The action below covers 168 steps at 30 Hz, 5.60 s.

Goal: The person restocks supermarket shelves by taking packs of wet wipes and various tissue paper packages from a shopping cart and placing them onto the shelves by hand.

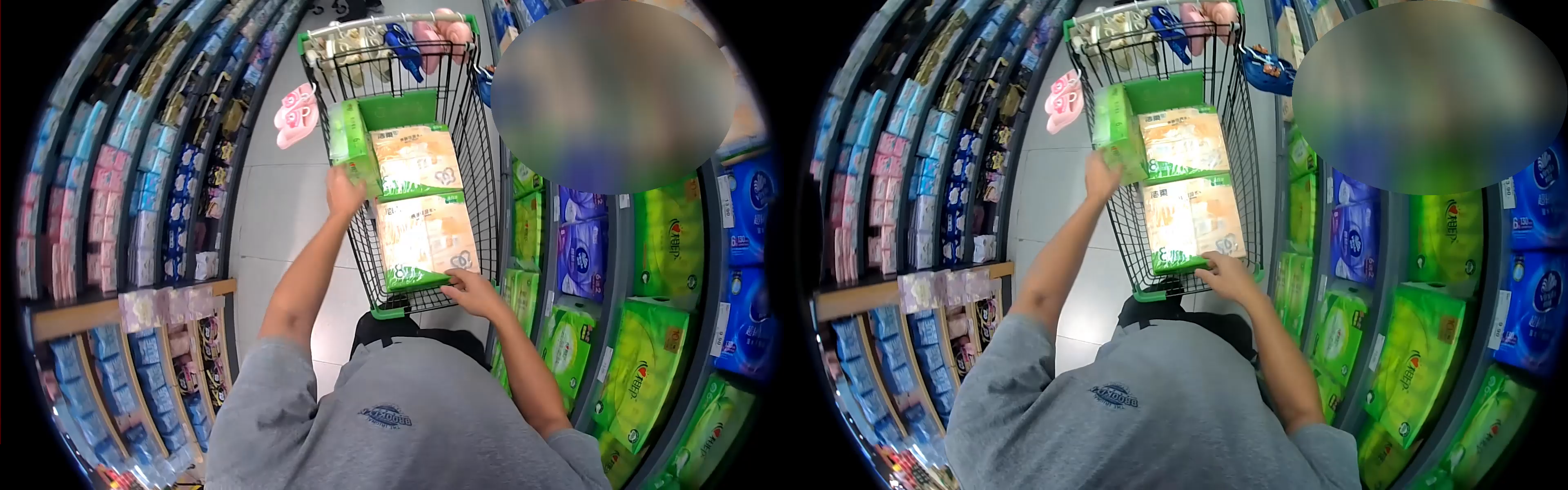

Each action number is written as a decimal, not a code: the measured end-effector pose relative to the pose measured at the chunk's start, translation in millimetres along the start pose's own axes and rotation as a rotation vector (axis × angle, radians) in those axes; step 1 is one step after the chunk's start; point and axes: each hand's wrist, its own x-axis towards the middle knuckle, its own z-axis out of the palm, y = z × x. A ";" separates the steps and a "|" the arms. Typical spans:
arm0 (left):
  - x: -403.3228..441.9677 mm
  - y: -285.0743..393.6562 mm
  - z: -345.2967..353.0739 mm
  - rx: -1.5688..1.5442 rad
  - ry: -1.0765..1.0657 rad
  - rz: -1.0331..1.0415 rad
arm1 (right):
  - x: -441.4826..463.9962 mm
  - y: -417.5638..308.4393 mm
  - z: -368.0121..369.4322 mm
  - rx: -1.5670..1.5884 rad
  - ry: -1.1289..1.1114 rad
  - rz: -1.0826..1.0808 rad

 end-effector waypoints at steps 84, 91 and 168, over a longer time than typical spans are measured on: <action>-280.6 606.0 -105.9 -1.672 -1.422 0.822 | -539.2 -93.0 -145.9 -0.253 2.085 -0.714; -334.7 660.7 -94.3 -1.221 -1.331 1.044 | -587.4 -75.5 -158.1 -0.599 2.161 -0.406; -189.6 -47.5 -49.7 -0.014 -0.050 0.182 | -4.1 78.9 43.1 -0.663 -0.080 0.186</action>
